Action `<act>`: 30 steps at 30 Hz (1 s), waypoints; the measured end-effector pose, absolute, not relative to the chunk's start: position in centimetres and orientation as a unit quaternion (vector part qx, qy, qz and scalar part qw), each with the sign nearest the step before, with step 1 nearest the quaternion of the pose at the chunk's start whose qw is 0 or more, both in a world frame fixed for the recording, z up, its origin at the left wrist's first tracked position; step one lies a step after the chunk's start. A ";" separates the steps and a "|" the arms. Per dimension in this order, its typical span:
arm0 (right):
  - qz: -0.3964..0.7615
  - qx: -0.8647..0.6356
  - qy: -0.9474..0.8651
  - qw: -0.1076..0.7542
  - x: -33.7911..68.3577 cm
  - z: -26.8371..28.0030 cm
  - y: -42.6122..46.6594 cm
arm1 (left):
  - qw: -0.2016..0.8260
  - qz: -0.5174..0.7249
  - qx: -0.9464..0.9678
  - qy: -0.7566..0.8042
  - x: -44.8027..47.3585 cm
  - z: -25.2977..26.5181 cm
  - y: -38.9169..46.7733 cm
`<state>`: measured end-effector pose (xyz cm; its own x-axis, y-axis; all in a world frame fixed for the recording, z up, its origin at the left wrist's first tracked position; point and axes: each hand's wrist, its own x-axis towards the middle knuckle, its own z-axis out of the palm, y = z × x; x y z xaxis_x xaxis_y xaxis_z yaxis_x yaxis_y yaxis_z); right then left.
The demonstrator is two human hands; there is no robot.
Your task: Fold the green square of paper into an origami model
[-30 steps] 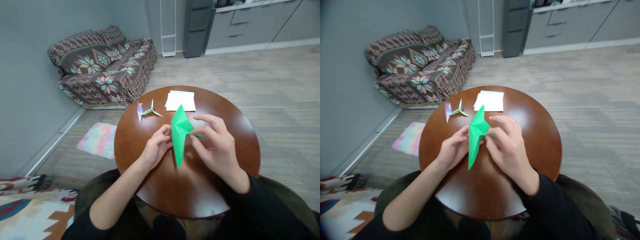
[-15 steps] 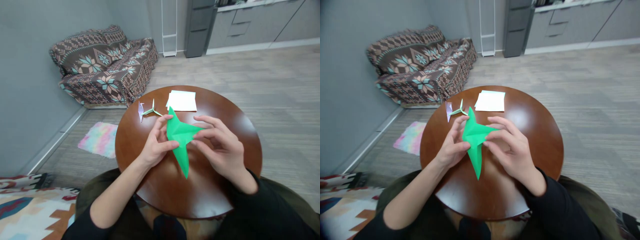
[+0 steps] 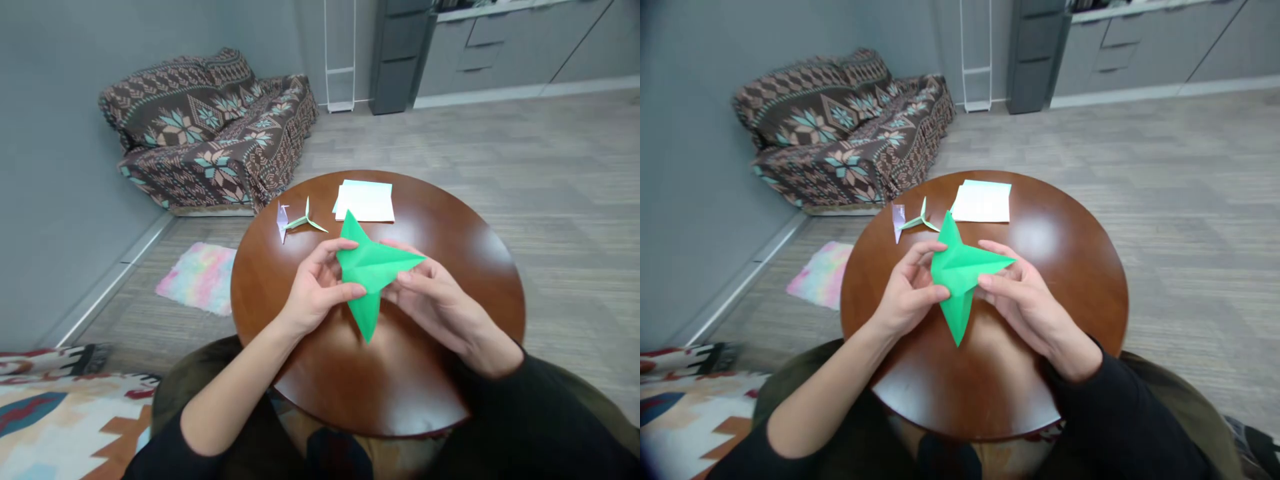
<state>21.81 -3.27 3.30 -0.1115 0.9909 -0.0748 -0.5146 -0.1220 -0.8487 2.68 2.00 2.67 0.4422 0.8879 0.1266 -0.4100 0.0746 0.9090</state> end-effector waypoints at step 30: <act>0.684 -0.392 -0.308 0.532 22.2 3.4 -3.1 | 0.683 0.428 0.520 0.281 2.6 2.7 1.7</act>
